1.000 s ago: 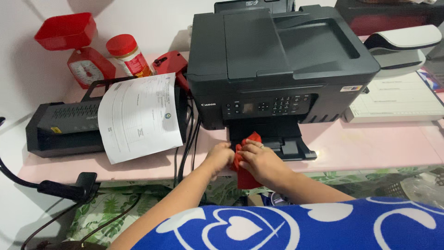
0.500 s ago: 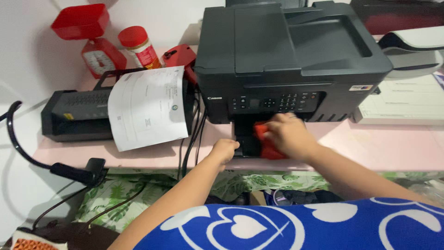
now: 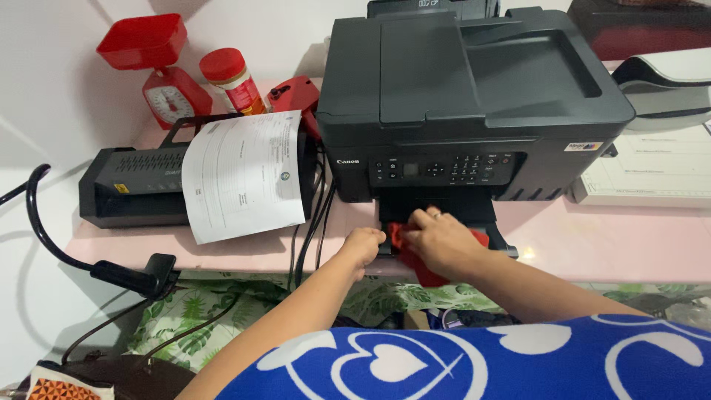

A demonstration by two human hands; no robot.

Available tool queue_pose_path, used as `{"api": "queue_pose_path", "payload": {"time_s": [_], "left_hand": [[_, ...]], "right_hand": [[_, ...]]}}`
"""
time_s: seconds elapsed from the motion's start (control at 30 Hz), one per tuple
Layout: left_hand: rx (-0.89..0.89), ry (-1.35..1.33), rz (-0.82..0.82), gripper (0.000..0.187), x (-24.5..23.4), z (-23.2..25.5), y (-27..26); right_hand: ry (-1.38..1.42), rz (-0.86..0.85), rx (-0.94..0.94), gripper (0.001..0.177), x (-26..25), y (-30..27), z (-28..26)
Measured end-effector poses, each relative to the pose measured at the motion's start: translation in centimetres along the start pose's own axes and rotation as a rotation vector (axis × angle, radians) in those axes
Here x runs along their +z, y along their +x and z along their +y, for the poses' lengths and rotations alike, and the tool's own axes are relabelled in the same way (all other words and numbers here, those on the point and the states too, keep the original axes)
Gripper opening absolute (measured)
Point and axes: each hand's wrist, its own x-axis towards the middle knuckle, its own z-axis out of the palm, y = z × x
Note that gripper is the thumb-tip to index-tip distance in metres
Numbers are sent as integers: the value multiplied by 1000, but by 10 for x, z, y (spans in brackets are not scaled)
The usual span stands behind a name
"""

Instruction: The person wipes the exterior surfaces of a black multifunction printer with a red cloth. They clean the top, sides, front control panel, and paper output tray, then open the scanner lid to wipe the interior before closing it and continuing to wipe the top surface.

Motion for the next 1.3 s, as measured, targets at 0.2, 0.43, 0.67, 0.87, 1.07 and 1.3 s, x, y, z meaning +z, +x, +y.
{"api": "queue_pose_path", "payload": {"time_s": [0.2, 0.43, 0.67, 0.87, 1.07, 1.3], "left_hand": [[-36, 22, -14, 47, -2, 14, -24], [-47, 38, -23, 45, -1, 19, -31], [-16, 20, 12, 42, 3, 5, -14], [77, 31, 30, 41, 2, -1, -7], [67, -17, 2, 44, 0, 2, -12], [39, -18, -6, 45, 0, 2, -8]], "right_hand": [[-378, -93, 146, 26, 3, 17, -1], [-436, -314, 127, 27, -17, 13, -16], [-452, -284, 186, 33, -21, 14, -23], [-343, -286, 241, 34, -5, 33, -8], [219, -541, 285, 36, 4, 44, 51], [384, -699, 135, 34, -62, -21, 142]]}}
